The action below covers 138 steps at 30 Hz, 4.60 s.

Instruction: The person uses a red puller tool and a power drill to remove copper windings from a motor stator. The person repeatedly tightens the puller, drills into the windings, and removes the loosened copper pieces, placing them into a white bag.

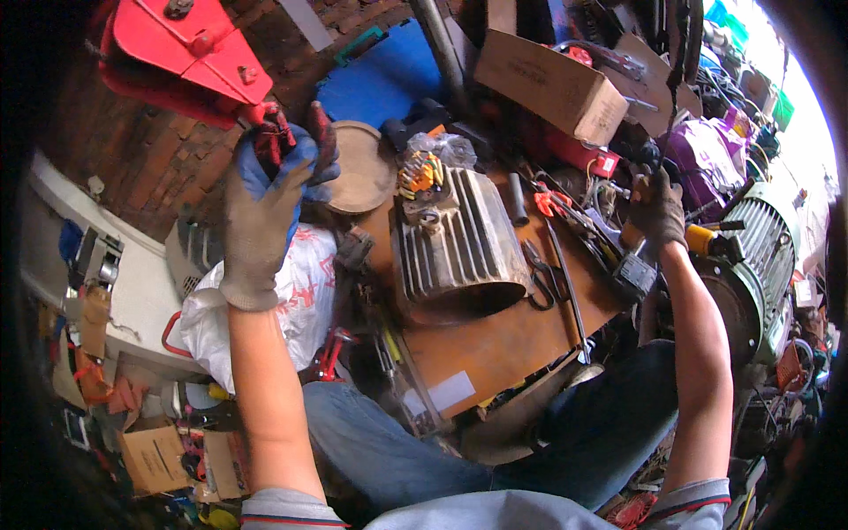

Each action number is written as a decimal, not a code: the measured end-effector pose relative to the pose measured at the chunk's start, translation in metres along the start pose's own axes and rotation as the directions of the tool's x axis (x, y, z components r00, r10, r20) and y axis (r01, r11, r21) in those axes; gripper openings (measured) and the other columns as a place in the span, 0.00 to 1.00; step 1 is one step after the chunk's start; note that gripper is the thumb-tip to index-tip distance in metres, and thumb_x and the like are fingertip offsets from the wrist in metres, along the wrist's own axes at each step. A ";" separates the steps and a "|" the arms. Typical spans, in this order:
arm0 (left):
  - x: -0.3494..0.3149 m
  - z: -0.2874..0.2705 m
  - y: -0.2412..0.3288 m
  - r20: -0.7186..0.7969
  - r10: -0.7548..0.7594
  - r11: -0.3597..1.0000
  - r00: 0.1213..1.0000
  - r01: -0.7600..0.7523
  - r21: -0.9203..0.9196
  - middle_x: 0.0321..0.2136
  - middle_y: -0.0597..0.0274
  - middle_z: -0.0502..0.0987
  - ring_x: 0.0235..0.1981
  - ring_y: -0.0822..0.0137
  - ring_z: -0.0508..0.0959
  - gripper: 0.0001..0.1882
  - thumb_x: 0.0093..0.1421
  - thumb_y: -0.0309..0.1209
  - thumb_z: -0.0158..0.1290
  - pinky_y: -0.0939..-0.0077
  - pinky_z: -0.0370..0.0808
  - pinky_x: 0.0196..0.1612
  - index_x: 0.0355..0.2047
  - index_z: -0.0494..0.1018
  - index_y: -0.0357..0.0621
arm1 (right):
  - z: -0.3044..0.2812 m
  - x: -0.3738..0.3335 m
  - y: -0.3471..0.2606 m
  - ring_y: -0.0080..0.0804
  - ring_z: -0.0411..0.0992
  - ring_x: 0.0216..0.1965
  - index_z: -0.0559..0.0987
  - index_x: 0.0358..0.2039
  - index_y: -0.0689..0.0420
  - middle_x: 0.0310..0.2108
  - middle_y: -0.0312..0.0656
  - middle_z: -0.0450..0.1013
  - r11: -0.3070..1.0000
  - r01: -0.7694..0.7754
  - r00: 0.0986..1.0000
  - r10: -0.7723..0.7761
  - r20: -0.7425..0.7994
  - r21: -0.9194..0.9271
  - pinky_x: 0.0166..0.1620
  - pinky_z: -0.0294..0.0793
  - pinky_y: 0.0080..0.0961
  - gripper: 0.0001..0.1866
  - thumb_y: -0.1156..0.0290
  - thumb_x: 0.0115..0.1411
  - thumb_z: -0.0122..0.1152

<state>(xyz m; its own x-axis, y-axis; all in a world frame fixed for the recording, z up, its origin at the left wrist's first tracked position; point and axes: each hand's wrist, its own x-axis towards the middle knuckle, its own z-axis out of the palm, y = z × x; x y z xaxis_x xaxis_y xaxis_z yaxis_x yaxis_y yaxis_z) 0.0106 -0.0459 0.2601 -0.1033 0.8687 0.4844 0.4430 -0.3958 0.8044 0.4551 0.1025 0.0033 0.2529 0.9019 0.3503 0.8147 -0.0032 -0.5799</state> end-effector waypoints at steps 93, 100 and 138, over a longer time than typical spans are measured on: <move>-0.054 0.048 -0.202 0.132 -0.418 0.769 0.899 0.272 0.578 0.38 0.39 0.80 0.40 0.41 0.80 0.31 0.51 0.35 0.69 0.55 0.76 0.46 0.52 0.72 0.34 | 0.005 0.006 -0.015 0.65 0.72 0.49 0.67 0.62 0.42 0.48 0.62 0.71 0.999 0.017 1.000 -0.018 0.024 0.040 0.51 0.75 0.53 0.35 0.65 0.53 0.66; -0.047 0.078 -0.148 0.053 -0.495 0.847 0.867 0.468 0.251 0.30 0.57 0.83 0.22 0.73 0.80 0.10 0.59 0.25 0.59 0.79 0.74 0.18 0.40 0.79 0.34 | 0.026 0.010 0.002 0.64 0.73 0.48 0.68 0.59 0.46 0.46 0.59 0.73 0.971 0.233 0.970 -0.230 -0.077 0.045 0.49 0.75 0.50 0.31 0.68 0.54 0.64; -0.059 0.088 -0.151 0.060 -0.318 0.948 0.946 0.319 -0.005 0.25 0.60 0.82 0.19 0.75 0.78 0.13 0.53 0.27 0.68 0.79 0.73 0.19 0.36 0.78 0.35 | 0.016 0.009 -0.018 0.63 0.73 0.48 0.71 0.56 0.46 0.47 0.58 0.70 0.995 0.091 0.996 -0.092 0.013 0.038 0.49 0.74 0.52 0.26 0.60 0.58 0.64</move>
<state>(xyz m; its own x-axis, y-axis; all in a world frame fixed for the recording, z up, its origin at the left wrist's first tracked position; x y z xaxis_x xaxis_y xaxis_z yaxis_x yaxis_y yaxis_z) 0.0280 -0.0106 0.0795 -0.1853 0.9657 0.1818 0.3827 -0.0995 0.9185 0.4347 0.1172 0.0050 0.1700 0.9040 0.3922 0.8140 0.0955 -0.5730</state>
